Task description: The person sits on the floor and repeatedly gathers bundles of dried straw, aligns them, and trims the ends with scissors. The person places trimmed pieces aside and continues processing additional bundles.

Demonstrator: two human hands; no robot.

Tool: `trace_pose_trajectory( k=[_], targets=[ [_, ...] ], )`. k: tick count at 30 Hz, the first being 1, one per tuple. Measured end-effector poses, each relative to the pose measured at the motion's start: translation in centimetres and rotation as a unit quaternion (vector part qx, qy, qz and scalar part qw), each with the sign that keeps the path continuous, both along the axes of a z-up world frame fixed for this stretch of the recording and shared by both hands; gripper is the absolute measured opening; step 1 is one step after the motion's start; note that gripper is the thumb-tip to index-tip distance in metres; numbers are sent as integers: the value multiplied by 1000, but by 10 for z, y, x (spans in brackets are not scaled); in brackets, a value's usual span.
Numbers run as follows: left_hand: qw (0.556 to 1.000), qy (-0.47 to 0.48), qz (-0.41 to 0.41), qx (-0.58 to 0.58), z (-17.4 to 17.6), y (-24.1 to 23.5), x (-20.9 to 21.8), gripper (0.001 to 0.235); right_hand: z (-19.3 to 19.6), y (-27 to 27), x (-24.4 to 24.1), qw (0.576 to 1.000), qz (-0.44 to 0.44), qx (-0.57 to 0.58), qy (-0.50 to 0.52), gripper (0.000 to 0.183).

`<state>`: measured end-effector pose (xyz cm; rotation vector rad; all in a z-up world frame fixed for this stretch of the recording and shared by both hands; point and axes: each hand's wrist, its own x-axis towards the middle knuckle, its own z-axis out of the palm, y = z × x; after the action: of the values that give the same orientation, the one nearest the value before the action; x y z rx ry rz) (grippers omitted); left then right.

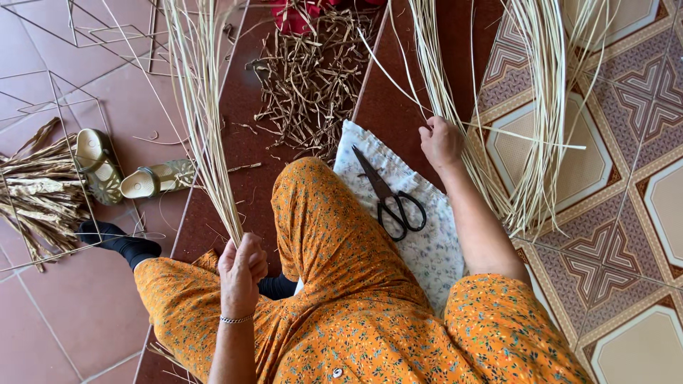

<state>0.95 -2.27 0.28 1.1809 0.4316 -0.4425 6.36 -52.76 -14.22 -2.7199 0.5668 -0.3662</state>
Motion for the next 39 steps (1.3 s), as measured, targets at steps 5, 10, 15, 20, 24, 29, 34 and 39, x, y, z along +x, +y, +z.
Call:
trace_pose_trajectory(
  k=[5,10,15,20,24,29,34,39],
  targets=[
    [1000,-1,9,0,-6,-1,-6,15,-9,0,8,999,1,-31,29,20],
    [1000,-8,12,6,-9,2,-9,15,-10,-15,12,999,-24,-3,-32,13],
    [1000,-19,13,-4,-11,1,-8,16,-10,-52,7,962,-61,-238,-124,24],
    [1000,-19,0,-1,-13,-5,-6,18,-6,-67,10,995,-82,-42,-34,15],
    [1000,-29,-5,-1,-7,-7,-5,20,21,-74,7,992,-75,101,-5,11],
    [1000,-13,1,-22,9,-7,0,18,83,-94,16,987,10,91,-133,9],
    [998,-34,-24,-44,16,-14,2,20,161,-112,28,976,40,28,-212,12],
    [995,-16,-37,-87,14,-19,8,15,218,-71,46,873,60,411,-254,11]
  ],
)
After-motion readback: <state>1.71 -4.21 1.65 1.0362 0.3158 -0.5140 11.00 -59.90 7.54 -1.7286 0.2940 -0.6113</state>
